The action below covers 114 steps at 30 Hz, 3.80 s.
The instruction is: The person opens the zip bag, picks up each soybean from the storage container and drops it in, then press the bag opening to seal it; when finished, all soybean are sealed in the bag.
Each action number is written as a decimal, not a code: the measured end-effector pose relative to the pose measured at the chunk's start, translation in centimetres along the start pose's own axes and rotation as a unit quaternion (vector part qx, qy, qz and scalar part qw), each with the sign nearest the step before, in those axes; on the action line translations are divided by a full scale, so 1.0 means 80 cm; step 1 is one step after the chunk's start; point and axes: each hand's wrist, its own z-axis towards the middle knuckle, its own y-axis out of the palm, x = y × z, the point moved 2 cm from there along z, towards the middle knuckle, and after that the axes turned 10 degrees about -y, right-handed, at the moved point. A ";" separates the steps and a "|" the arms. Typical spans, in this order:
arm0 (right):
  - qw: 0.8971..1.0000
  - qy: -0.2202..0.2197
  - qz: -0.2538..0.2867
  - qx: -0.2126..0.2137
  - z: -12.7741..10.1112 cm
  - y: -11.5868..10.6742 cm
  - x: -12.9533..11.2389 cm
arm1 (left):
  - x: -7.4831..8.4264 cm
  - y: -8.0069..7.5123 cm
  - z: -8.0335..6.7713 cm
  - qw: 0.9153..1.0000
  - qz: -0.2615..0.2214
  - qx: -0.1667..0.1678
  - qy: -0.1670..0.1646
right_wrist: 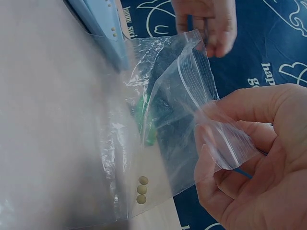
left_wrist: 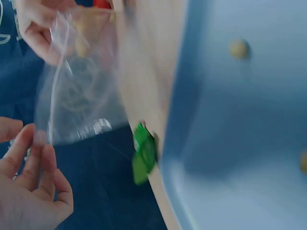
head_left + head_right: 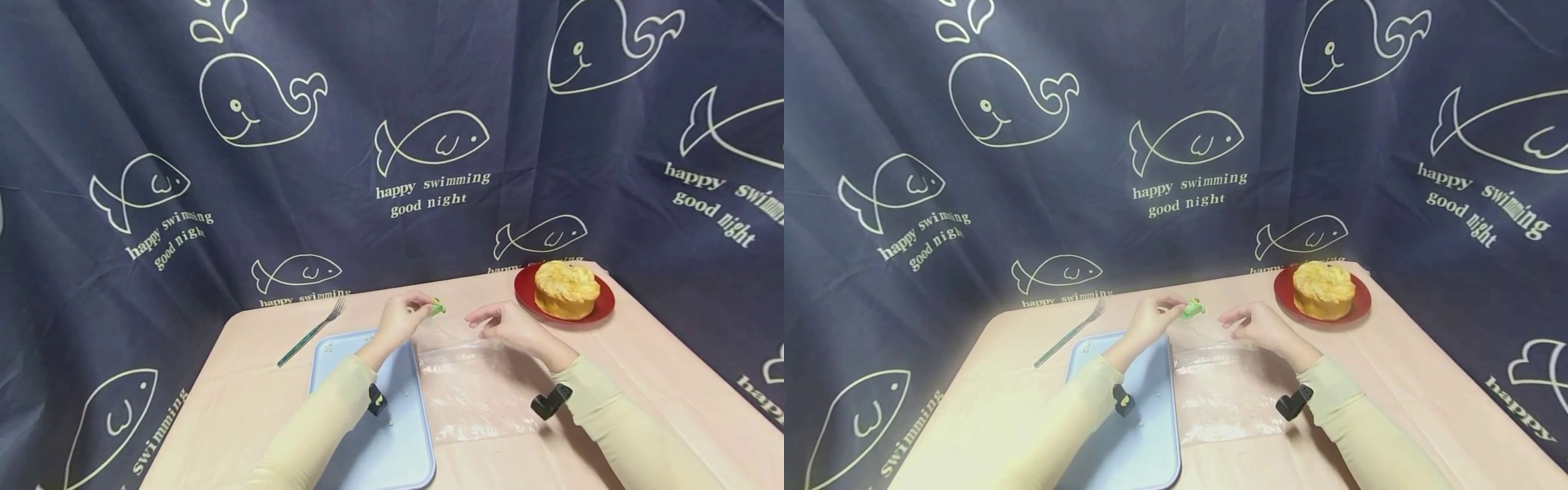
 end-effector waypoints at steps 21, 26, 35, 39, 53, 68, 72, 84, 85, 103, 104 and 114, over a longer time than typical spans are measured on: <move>1.000 0.008 -0.008 -0.002 0.000 0.004 0.005 | -0.108 -0.077 -0.020 0.970 0.105 0.072 -0.208; 1.000 0.012 -0.005 -0.003 0.002 0.005 0.003 | -0.115 -0.082 -0.029 0.963 0.116 0.062 -0.237; 1.000 0.020 0.001 -0.001 0.002 0.007 0.003 | -0.124 -0.079 -0.029 0.957 0.137 0.053 -0.251; 1.000 0.022 0.002 -0.001 0.002 0.007 0.001 | -0.126 -0.077 -0.030 0.956 0.144 0.052 -0.252; 1.000 0.019 0.000 0.000 0.001 0.009 0.003 | -0.131 -0.072 -0.030 0.955 0.150 0.057 -0.252; 1.000 0.020 0.000 -0.002 0.002 0.005 0.002 | -0.073 -0.063 -0.016 0.985 0.083 0.048 -0.142; 1.000 0.017 0.000 -0.001 0.003 0.004 0.001 | -0.047 -0.053 -0.010 0.992 0.059 0.050 -0.098; 1.000 0.018 -0.008 -0.001 0.003 0.007 0.000 | -0.002 -0.020 0.000 1.000 -0.007 0.014 -0.016; 1.000 0.016 -0.008 -0.001 0.003 0.007 0.000 | 0.001 -0.017 0.001 1.000 -0.010 0.007 -0.008; 1.000 0.004 -0.017 -0.011 0.005 0.005 -0.005 | 0.016 0.023 -0.001 0.996 0.041 -0.073 0.037; 1.000 0.005 -0.018 -0.011 0.005 0.006 -0.005 | 0.014 0.025 0.000 0.996 0.045 -0.074 0.038; 1.000 0.010 -0.023 -0.010 0.006 0.007 -0.005 | 0.013 0.016 0.000 0.995 0.032 -0.083 0.046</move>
